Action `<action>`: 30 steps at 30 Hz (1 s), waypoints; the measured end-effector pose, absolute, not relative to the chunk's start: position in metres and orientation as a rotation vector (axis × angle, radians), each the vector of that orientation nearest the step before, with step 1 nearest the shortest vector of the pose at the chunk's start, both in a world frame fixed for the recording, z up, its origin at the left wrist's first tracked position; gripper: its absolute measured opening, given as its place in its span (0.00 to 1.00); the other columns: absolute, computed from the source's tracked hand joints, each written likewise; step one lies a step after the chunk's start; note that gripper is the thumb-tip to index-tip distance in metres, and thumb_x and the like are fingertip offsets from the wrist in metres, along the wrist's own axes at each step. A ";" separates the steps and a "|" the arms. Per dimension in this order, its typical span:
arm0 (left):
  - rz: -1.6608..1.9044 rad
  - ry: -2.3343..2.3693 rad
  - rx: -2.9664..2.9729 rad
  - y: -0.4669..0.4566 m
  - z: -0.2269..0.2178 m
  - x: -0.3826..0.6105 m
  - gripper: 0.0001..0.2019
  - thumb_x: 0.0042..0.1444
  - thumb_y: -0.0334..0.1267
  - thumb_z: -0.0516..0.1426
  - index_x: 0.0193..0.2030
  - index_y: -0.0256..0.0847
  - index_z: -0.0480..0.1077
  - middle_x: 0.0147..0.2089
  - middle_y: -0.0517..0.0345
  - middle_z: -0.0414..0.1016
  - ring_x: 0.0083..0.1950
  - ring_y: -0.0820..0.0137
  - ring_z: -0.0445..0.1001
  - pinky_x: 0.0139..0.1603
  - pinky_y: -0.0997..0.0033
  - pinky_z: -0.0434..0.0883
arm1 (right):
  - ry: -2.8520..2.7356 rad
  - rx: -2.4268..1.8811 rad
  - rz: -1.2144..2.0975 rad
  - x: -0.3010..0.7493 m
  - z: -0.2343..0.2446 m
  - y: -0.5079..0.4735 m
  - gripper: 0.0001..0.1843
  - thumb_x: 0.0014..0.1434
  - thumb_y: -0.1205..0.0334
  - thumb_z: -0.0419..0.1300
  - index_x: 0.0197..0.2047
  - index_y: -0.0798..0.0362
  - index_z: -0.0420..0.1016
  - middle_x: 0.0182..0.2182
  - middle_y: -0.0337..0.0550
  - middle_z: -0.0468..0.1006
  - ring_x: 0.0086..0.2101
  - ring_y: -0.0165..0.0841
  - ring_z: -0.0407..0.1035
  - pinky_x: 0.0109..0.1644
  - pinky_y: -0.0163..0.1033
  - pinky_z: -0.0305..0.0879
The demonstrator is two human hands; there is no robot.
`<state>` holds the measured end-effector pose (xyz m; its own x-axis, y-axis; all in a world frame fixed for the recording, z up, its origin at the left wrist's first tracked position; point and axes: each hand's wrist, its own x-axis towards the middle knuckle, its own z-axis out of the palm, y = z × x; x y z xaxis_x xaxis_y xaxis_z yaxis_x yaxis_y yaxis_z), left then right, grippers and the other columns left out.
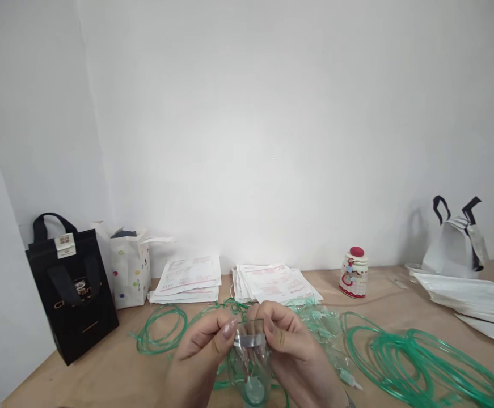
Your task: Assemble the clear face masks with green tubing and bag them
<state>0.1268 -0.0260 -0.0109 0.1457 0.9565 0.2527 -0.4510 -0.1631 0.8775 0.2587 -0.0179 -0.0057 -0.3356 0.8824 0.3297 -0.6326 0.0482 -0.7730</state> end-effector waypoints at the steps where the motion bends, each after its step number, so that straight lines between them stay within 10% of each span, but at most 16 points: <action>1: 1.397 0.648 1.125 -0.028 -0.009 0.125 0.13 0.42 0.47 0.63 0.20 0.38 0.72 0.22 0.60 0.66 0.28 0.71 0.61 0.30 0.74 0.61 | -1.108 -0.350 1.556 0.260 -0.004 -0.020 0.15 0.45 0.56 0.66 0.19 0.54 0.65 0.18 0.35 0.61 0.22 0.27 0.53 0.27 0.33 0.50; 24: 1.267 0.671 1.326 -0.029 -0.002 0.117 0.10 0.49 0.43 0.60 0.24 0.39 0.72 0.23 0.60 0.68 0.29 0.71 0.65 0.33 0.74 0.65 | -1.386 -0.559 1.348 0.267 -0.001 -0.018 0.17 0.53 0.49 0.58 0.24 0.54 0.73 0.21 0.36 0.63 0.26 0.28 0.56 0.31 0.33 0.55; 30: 1.407 0.830 1.217 -0.022 -0.009 0.114 0.16 0.44 0.52 0.60 0.30 0.41 0.77 0.34 0.55 0.77 0.45 0.60 0.69 0.49 0.65 0.64 | -1.423 -0.646 1.305 0.265 -0.008 -0.010 0.17 0.55 0.49 0.56 0.28 0.55 0.75 0.23 0.39 0.68 0.29 0.31 0.60 0.37 0.37 0.58</action>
